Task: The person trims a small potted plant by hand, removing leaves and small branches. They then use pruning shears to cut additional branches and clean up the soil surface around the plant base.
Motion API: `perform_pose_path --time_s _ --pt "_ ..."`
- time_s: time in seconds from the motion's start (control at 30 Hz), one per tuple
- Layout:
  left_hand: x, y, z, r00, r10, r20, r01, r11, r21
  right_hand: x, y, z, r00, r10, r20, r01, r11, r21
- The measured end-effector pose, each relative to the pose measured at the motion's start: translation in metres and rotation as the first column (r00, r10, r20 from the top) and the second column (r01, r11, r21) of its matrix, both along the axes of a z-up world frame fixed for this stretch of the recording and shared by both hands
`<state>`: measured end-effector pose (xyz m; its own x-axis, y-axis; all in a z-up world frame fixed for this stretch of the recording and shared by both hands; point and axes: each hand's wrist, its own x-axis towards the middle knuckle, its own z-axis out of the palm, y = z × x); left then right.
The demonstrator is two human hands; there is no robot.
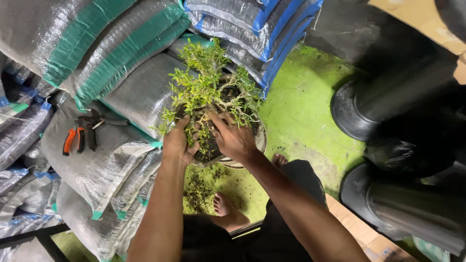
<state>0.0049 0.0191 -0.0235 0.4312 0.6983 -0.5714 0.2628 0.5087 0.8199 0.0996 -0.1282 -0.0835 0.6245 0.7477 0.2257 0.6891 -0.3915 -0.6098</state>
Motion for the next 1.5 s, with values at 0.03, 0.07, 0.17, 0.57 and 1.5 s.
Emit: perform_pose_path --time_s 0.03,0.07,0.17,0.57,1.5 --pt "0.003 0.0 0.003 1.0 0.003 0.001 -0.003 1.0 -0.002 0.001 0.001 0.007 1.0 0.003 0.001 -0.003 1.0 -0.002" --pt "0.006 0.0 0.006 1.0 0.02 -0.012 -0.02 1.0 -0.008 0.001 0.002 0.014 0.999 0.03 0.042 -0.029 0.999 -0.023" --pt "0.011 0.002 0.003 0.998 0.037 -0.042 -0.037 0.999 0.003 0.008 0.007 0.012 0.995 0.073 0.074 -0.07 0.997 -0.043" --pt "0.017 0.001 -0.013 0.99 0.141 0.01 -0.141 0.988 0.055 0.011 0.012 0.002 0.973 0.067 -0.221 -0.089 0.992 -0.089" --pt "0.019 0.008 -0.018 0.971 0.221 0.096 -0.222 0.975 0.004 0.024 0.034 -0.007 0.99 0.123 -0.07 -0.13 0.986 -0.103"
